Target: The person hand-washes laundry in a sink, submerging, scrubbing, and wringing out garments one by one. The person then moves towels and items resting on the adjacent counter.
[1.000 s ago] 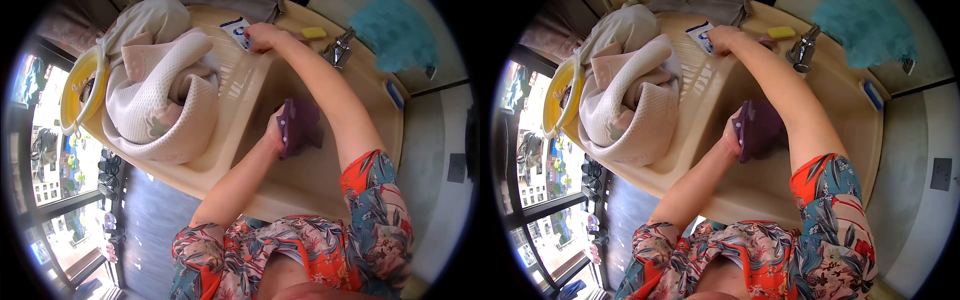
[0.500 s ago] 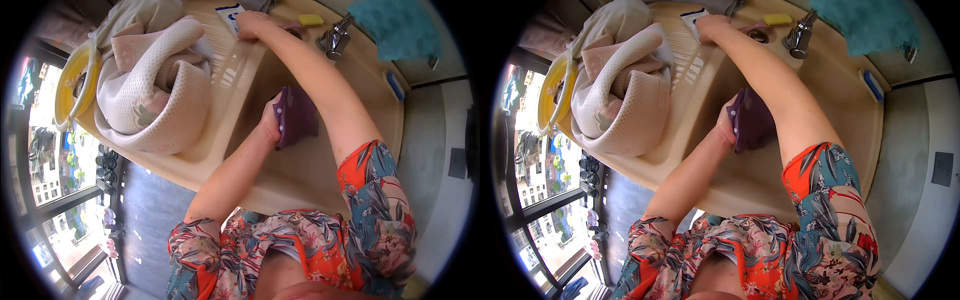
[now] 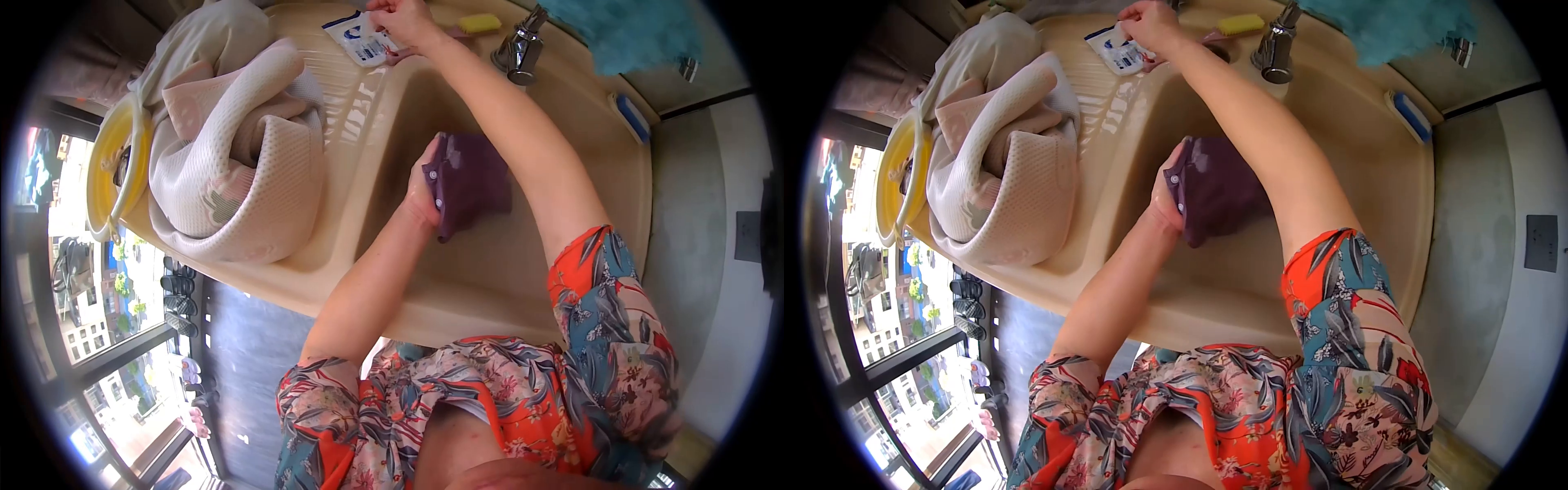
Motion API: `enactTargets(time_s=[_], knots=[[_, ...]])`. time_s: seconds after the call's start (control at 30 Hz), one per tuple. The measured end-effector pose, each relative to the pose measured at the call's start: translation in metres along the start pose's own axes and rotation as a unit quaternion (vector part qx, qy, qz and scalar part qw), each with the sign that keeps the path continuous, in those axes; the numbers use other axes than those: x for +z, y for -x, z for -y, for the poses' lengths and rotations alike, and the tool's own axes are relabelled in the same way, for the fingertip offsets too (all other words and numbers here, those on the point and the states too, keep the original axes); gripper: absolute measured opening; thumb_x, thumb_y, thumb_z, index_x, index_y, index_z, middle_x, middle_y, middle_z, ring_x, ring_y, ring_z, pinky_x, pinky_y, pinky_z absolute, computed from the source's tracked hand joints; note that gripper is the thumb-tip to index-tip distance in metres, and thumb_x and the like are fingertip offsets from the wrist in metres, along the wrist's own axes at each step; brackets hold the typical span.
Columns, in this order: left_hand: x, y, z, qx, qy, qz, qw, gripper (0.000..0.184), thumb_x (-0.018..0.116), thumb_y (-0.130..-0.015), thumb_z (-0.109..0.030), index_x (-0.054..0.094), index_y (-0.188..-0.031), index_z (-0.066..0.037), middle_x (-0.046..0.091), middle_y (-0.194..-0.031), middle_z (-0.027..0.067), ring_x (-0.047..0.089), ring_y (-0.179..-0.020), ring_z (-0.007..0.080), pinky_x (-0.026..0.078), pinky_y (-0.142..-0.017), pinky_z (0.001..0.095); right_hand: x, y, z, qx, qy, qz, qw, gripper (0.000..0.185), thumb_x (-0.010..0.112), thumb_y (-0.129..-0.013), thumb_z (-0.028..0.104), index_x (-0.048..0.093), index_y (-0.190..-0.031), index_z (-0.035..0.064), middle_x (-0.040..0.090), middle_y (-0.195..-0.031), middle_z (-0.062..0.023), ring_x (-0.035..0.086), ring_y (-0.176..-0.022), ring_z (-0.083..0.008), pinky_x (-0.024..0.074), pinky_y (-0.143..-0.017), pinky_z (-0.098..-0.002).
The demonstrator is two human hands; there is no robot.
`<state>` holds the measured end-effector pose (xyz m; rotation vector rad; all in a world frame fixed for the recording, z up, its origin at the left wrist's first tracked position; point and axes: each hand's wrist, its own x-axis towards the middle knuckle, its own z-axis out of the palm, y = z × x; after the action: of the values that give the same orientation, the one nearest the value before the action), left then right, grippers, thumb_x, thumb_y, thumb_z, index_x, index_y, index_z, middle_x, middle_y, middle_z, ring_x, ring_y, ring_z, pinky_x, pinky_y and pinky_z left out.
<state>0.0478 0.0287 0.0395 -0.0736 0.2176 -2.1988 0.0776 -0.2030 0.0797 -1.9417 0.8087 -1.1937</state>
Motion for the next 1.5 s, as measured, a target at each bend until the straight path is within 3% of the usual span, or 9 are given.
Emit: enactTargets(time_s=[0.03, 0.13, 0.23, 0.37, 0.4, 0.53, 0.87, 1.1, 1.5], knots=[[0.0, 0.002, -0.007, 0.001, 0.006, -0.006, 1.0, 0.045, 0.035, -0.089, -0.039, 0.053, -0.108, -0.003, 0.057, -0.108, 0.0126, 0.051, -0.101, 0.029, 0.037, -0.094, 0.0413, 0.003, -0.002, -0.004, 0.012, -0.118, 0.022, 0.993, 0.019, 0.063, -0.075, 0.019, 0.06, -0.077, 0.0001, 0.057, -0.065, -0.0184, 0.057, -0.051, -0.0281, 0.047, -0.05, -0.0353], [-0.002, 0.008, -0.021, 0.013, -0.007, -0.006, 1.0, 0.046, 0.032, -0.089, -0.039, 0.051, -0.113, -0.004, 0.053, -0.115, 0.0135, 0.049, -0.106, 0.0295, 0.035, -0.096, 0.0422, -0.025, 0.018, 0.011, 0.197, -0.323, 0.13, 0.916, 0.021, 0.054, -0.082, 0.012, 0.057, -0.1, 0.002, 0.062, -0.092, -0.0086, 0.062, -0.08, -0.0184, 0.0489, -0.065, -0.0287], [0.0, 0.002, -0.022, 0.065, -0.054, -0.043, 0.996, 0.048, 0.03, -0.089, -0.04, 0.048, -0.116, -0.005, 0.05, -0.119, 0.0131, 0.046, -0.109, 0.0308, 0.034, -0.096, 0.0438, -0.076, 0.076, 0.063, 0.205, -0.403, 0.183, 0.873, 0.019, 0.051, -0.084, 0.012, 0.056, -0.1, 0.0016, 0.061, -0.086, -0.0064, 0.059, -0.073, -0.0162, 0.0475, -0.066, -0.0285], [-0.02, -0.002, -0.032, 0.104, -0.02, -0.014, 0.994, 0.051, 0.028, -0.089, -0.045, 0.047, -0.116, -0.005, 0.049, -0.118, 0.0144, 0.046, -0.109, 0.0314, 0.035, -0.095, 0.0442, -0.089, 0.147, 0.054, 0.187, -0.146, 0.324, 0.916, 0.017, 0.058, -0.077, 0.009, 0.059, -0.092, -0.0005, 0.059, -0.073, -0.0021, 0.054, -0.065, -0.0083, 0.0444, -0.06, -0.0223], [-0.023, -0.001, -0.034, 0.105, -0.036, -0.029, 0.993, 0.054, 0.029, -0.088, -0.048, 0.047, -0.115, -0.005, 0.049, -0.118, 0.015, 0.047, -0.108, 0.0313, 0.036, -0.094, 0.0441, -0.083, 0.162, 0.042, 0.072, -0.017, 0.319, 0.945, 0.016, 0.058, -0.075, 0.009, 0.059, -0.088, 0.0, 0.06, -0.072, -0.006, 0.057, -0.064, -0.015, 0.0457, -0.061, -0.0272], [-0.011, 0.01, -0.033, 0.124, -0.125, -0.135, 0.975, 0.067, 0.033, -0.08, -0.064, 0.053, -0.104, -0.005, 0.055, -0.104, 0.0137, 0.053, -0.097, 0.0283, 0.043, -0.085, 0.0407, -0.055, 0.196, 0.06, -0.087, 0.197, 0.142, 0.966, 0.014, 0.059, -0.075, 0.014, 0.054, -0.083, 0.0031, 0.059, -0.072, -0.0128, 0.057, -0.069, -0.0306, 0.0458, -0.063, -0.0375], [-0.007, 0.008, -0.03, 0.164, -0.276, -0.267, 0.909, 0.083, 0.038, -0.065, -0.079, 0.058, -0.09, -0.002, 0.059, -0.091, 0.0119, 0.057, -0.085, 0.0229, 0.048, -0.074, 0.0333, -0.036, 0.233, 0.056, -0.019, 0.246, -0.003, 0.969, 0.013, 0.058, -0.078, 0.012, 0.051, -0.088, 0.0066, 0.059, -0.08, -0.0078, 0.058, -0.064, -0.0274, 0.046, -0.055, -0.035], [-0.006, 0.007, -0.029, 0.179, -0.249, -0.251, 0.918, 0.078, 0.039, -0.066, -0.078, 0.058, -0.084, -0.004, 0.06, -0.083, 0.0082, 0.058, -0.077, 0.0206, 0.048, -0.07, 0.0331, -0.047, 0.235, 0.062, 0.033, 0.285, 0.077, 0.955, 0.016, 0.055, -0.079, 0.015, 0.049, -0.089, 0.0042, 0.057, -0.085, -0.0119, 0.057, -0.071, -0.03, 0.047, -0.059, -0.0387], [0.002, 0.004, -0.023, 0.195, -0.272, -0.26, 0.906, 0.083, 0.038, -0.066, -0.078, 0.058, -0.088, -0.001, 0.061, -0.084, 0.0095, 0.058, -0.08, 0.0226, 0.047, -0.075, 0.0343, -0.039, 0.233, 0.053, -0.026, 0.342, 0.06, 0.938, 0.026, 0.052, -0.083, 0.028, 0.049, -0.067, 0.0082, 0.054, -0.054, -0.0123, 0.054, -0.048, -0.0308, 0.0423, -0.043, -0.0398]])
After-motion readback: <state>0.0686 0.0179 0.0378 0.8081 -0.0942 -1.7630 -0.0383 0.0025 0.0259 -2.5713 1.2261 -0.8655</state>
